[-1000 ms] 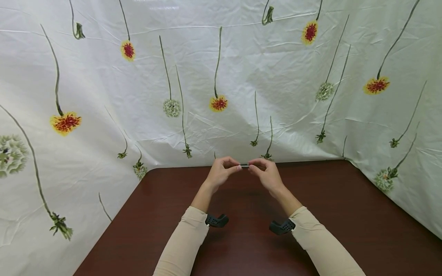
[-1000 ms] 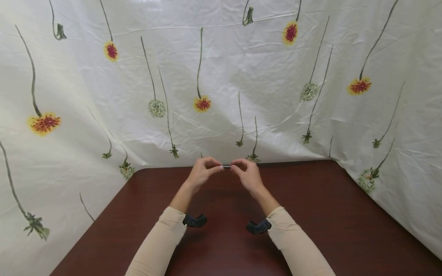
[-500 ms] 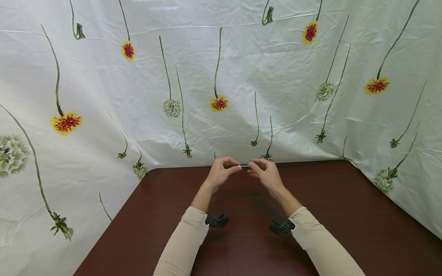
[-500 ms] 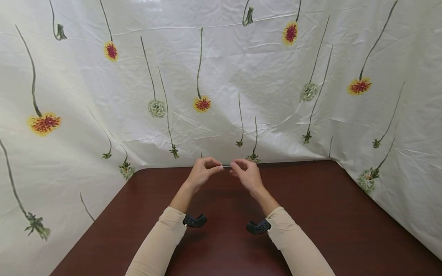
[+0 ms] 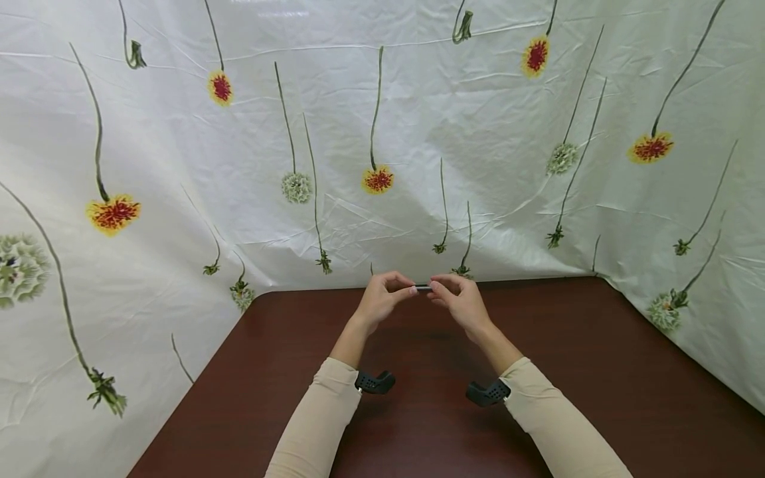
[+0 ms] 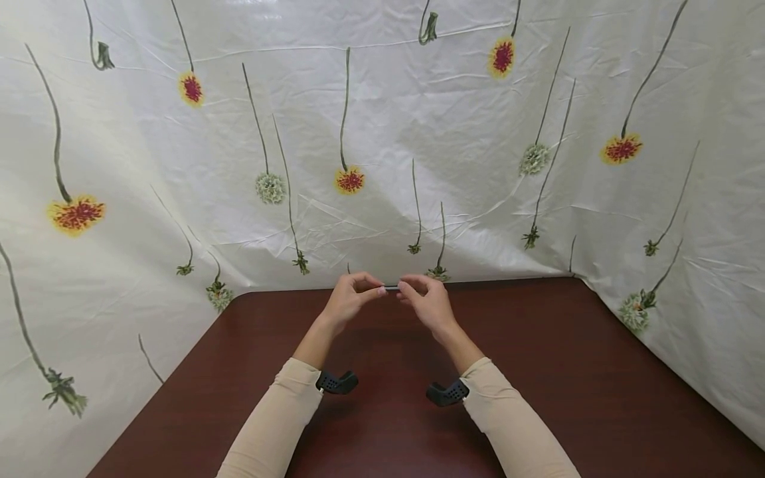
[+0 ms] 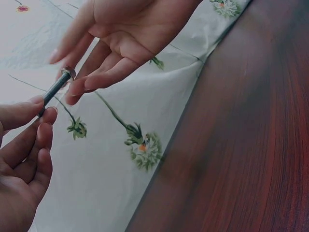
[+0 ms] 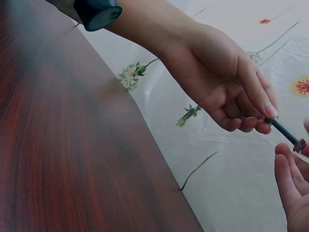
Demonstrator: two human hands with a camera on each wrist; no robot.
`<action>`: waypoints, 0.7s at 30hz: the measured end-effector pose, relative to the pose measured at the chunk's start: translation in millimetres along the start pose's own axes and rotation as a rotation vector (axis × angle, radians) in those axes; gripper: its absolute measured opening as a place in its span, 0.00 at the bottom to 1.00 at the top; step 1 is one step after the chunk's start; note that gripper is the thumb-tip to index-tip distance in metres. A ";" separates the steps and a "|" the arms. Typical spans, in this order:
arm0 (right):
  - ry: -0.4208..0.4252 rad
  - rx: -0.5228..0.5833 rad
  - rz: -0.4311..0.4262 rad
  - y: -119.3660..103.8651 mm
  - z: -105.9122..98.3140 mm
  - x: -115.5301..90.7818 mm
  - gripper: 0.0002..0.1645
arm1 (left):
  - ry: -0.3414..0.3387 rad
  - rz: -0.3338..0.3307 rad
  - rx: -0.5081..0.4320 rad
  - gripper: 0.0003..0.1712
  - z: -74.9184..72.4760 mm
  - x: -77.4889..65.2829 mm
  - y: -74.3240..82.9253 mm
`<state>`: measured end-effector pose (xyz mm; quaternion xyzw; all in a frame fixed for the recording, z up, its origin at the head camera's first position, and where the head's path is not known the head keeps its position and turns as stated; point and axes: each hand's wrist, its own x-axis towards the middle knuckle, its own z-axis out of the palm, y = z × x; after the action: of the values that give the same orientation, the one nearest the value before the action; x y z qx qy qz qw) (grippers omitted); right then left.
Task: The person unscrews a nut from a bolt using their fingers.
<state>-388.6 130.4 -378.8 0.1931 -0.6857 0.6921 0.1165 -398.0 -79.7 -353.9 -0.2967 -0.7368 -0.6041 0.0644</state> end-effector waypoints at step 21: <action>0.012 -0.041 -0.024 -4.3 1.8 -1.5 0.12 | -0.019 -0.003 -0.002 0.10 -2.2 -1.3 2.6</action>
<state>-385.2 128.9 -375.6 0.1947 -0.6967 0.6775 0.1329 -396.2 -81.9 -351.7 -0.3012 -0.7374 -0.6020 0.0562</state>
